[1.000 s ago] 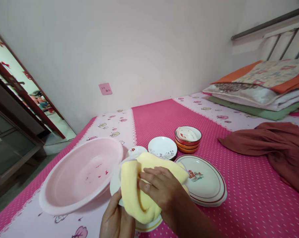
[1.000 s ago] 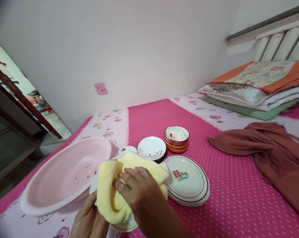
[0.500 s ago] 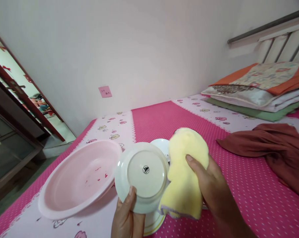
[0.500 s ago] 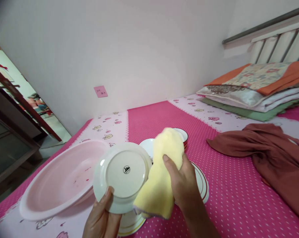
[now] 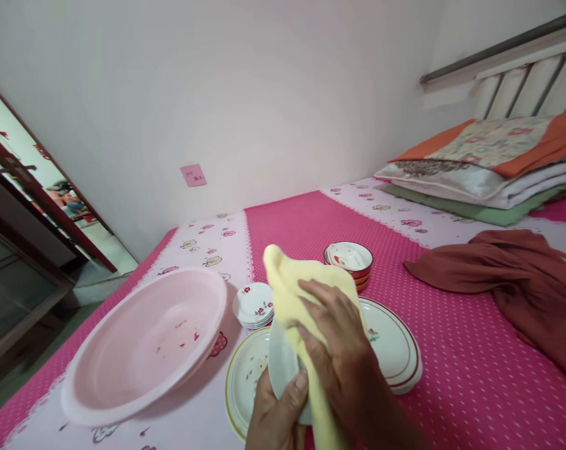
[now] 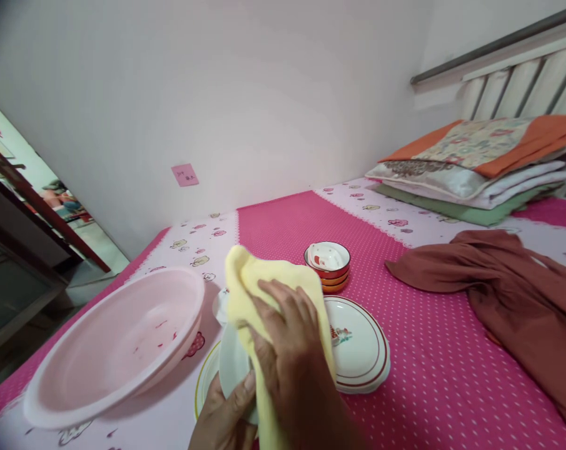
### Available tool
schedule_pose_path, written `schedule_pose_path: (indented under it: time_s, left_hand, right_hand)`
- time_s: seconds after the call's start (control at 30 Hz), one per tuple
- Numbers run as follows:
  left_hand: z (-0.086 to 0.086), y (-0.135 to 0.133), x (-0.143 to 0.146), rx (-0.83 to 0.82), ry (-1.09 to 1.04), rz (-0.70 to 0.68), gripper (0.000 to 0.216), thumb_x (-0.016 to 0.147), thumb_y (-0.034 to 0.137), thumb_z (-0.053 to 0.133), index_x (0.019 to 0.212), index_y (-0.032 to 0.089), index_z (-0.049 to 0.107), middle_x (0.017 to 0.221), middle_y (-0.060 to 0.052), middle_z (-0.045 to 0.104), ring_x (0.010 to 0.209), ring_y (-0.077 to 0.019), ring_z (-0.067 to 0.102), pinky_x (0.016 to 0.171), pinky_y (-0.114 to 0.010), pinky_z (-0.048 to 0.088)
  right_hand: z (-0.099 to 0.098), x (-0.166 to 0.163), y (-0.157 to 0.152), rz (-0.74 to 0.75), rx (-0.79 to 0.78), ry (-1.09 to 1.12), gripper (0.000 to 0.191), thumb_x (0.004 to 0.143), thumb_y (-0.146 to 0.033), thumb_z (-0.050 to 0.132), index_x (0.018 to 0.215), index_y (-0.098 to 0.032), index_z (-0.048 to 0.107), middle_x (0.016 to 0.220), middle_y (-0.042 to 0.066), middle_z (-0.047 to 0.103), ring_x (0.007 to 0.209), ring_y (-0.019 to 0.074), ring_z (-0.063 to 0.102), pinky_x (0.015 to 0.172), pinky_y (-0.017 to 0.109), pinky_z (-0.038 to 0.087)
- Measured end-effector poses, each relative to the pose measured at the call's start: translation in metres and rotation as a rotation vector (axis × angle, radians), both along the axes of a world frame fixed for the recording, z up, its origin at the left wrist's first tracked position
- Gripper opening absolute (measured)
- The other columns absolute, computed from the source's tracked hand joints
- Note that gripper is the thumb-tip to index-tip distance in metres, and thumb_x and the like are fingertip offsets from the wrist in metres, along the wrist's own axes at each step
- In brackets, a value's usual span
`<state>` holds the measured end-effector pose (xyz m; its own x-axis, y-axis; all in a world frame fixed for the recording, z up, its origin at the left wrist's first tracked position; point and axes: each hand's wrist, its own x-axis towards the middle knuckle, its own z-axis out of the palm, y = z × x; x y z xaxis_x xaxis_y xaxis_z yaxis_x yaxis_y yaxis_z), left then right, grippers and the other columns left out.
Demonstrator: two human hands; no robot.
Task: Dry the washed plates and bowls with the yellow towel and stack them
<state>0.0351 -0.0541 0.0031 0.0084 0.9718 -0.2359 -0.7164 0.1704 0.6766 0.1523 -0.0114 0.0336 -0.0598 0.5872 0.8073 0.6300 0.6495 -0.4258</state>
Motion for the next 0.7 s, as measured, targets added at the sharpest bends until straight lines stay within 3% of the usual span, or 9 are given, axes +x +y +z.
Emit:
schedule_pose_path:
  time_s: [0.13,0.23,0.4,0.53,0.7]
  left_hand:
    - [0.006,0.0,0.004,0.016,-0.012,0.062,0.079,0.067,0.032,0.095,0.14,0.021,0.067,0.099,-0.015,0.083,0.103,-0.0369,0.077,0.096,-0.047,0.06]
    - [0.005,0.003,-0.002,0.036,-0.01,0.122,0.082,0.067,0.027,0.095,0.143,0.026,0.065,0.104,-0.014,0.083,0.1,-0.0349,0.078,0.098,-0.047,0.06]
    - [0.004,0.011,-0.015,0.085,-0.107,0.272,0.083,0.07,0.023,0.091,0.147,0.033,0.061,0.114,-0.011,0.082,0.102,-0.0345,0.078,0.106,-0.049,0.055]
    - [0.002,0.015,-0.023,0.07,-0.163,0.308,0.073,0.084,0.02,0.079,0.151,0.039,0.056,0.125,-0.005,0.079,0.12,-0.0324,0.071,0.115,-0.049,0.048]
    - [0.004,0.013,-0.027,0.036,-0.163,0.352,0.068,0.092,0.027,0.072,0.155,0.036,0.051,0.134,-0.005,0.074,0.135,-0.0323,0.06,0.118,-0.048,0.046]
  right_hand:
    - [-0.006,0.014,0.013,-0.074,-0.07,0.226,0.034,0.108,-0.026,0.046,0.139,-0.022,0.056,0.142,0.01,0.058,0.137,0.0245,0.051,0.116,0.045,0.042]
    - [-0.012,0.014,0.02,-0.097,-0.159,0.273,0.035,0.109,-0.031,0.043,0.142,-0.023,0.054,0.138,0.01,0.059,0.132,0.0249,0.053,0.113,0.045,0.045]
    - [-0.019,0.002,0.02,-0.104,-0.25,0.171,0.026,0.108,-0.03,0.041,0.125,-0.02,0.058,0.118,0.012,0.064,0.111,0.0281,0.061,0.095,0.045,0.053]
    - [-0.019,-0.011,0.012,-0.093,-0.265,0.099,0.015,0.104,-0.026,0.047,0.115,-0.019,0.055,0.107,0.012,0.062,0.097,0.0274,0.065,0.081,0.04,0.056]
    - [-0.022,-0.026,0.002,-0.098,-0.261,0.037,0.012,0.101,-0.024,0.052,0.112,-0.02,0.051,0.106,0.011,0.06,0.095,0.0303,0.066,0.077,0.042,0.056]
